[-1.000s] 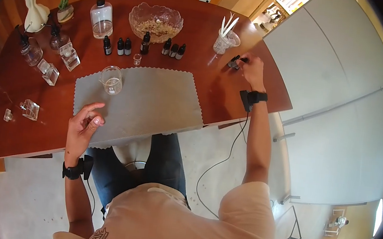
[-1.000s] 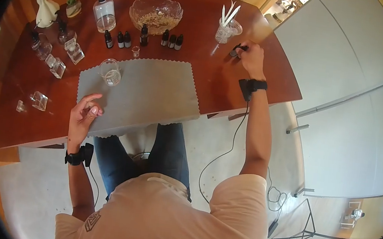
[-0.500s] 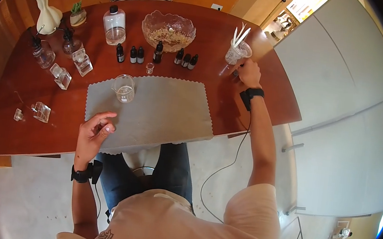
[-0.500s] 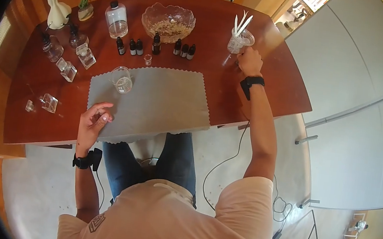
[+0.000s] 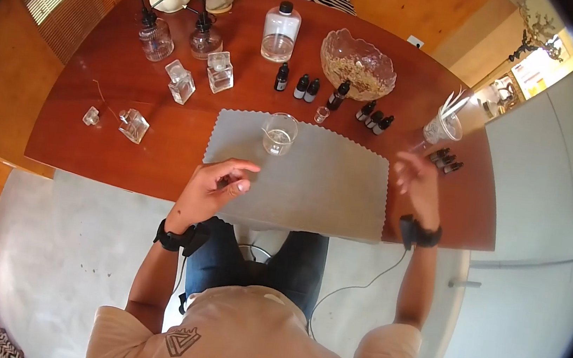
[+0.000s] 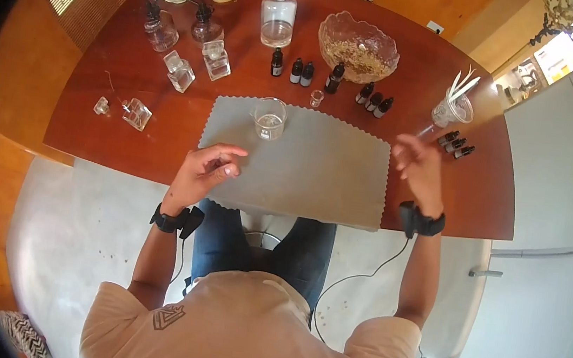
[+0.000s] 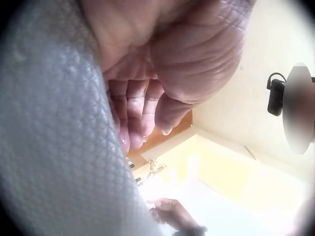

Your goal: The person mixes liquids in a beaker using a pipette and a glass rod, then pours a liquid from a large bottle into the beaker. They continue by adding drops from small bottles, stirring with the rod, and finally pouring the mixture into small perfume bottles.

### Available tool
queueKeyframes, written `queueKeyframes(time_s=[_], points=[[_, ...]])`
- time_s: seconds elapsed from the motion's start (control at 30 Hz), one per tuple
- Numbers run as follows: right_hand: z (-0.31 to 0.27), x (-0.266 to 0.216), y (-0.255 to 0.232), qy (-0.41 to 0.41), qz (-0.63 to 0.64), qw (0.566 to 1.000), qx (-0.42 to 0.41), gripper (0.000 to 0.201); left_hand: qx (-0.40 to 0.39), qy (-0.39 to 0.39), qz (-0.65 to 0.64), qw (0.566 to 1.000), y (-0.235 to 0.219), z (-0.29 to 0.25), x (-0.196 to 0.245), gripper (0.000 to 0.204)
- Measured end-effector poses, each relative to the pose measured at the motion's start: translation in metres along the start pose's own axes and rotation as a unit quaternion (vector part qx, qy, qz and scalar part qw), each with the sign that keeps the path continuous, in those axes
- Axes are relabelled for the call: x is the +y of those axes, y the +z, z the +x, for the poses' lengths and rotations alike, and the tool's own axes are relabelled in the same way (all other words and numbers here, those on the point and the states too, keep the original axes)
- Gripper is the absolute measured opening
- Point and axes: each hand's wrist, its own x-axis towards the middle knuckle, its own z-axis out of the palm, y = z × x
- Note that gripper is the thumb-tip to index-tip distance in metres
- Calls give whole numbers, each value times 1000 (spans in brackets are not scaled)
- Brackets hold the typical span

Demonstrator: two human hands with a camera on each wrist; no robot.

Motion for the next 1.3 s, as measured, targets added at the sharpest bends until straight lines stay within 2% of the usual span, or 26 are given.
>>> queueKeyframes(time_s=[0.03,0.13,0.23,0.3,0.4,0.47,0.53,0.6,0.67,0.7,0.83,0.87,0.93,1.0,1.1,1.13,1.2,1.27,1.3], points=[[-4,-8,14,8,-33,998,-54,27,6,1,0,1000,1,1,0,26],[-10,-37,45,-69,-165,971,-159,26,15,13,-2,1000,3,2,2,25],[2,-89,62,-91,-108,974,-178,25,14,4,8,1000,1,1,4,24],[26,-122,72,-162,-113,964,-178,25,14,-16,19,1000,1,1,9,24],[86,-173,94,-244,-139,947,-156,27,21,1,10,1000,2,1,6,23],[149,-190,116,-315,-179,923,-132,32,25,-2,14,1000,2,0,7,22],[221,-193,147,-311,-226,920,-78,36,34,2,6,999,2,-2,3,22],[277,-187,179,-302,-259,917,20,38,41,5,7,999,1,-3,9,21],[298,-199,196,-211,-311,927,-8,39,52,15,3,999,2,-5,8,21],[301,-205,202,-219,-344,913,-30,38,55,26,12,998,1,-6,10,20],[306,-207,208,-196,-357,913,-11,33,53,19,28,998,-2,-7,11,23],[304,-202,207,-252,-385,887,44,31,52,18,23,998,-2,-7,8,24],[272,-216,186,-352,-323,877,43,31,68,27,5,997,-2,-7,6,27],[218,-238,171,-371,-226,899,56,28,100,43,-19,994,-1,-9,6,31],[121,-268,162,-346,-123,929,44,20,260,157,26,952,2,-14,6,51],[93,-269,161,-323,-94,941,29,19,312,177,104,928,3,-17,16,59],[44,-257,168,-295,-79,952,1,19,402,214,259,852,10,-20,48,76],[1,-239,180,-237,-35,968,-74,19,402,215,329,827,15,-14,62,88],[-17,-235,187,-246,-32,966,-74,19,391,207,333,833,19,-15,59,92]])
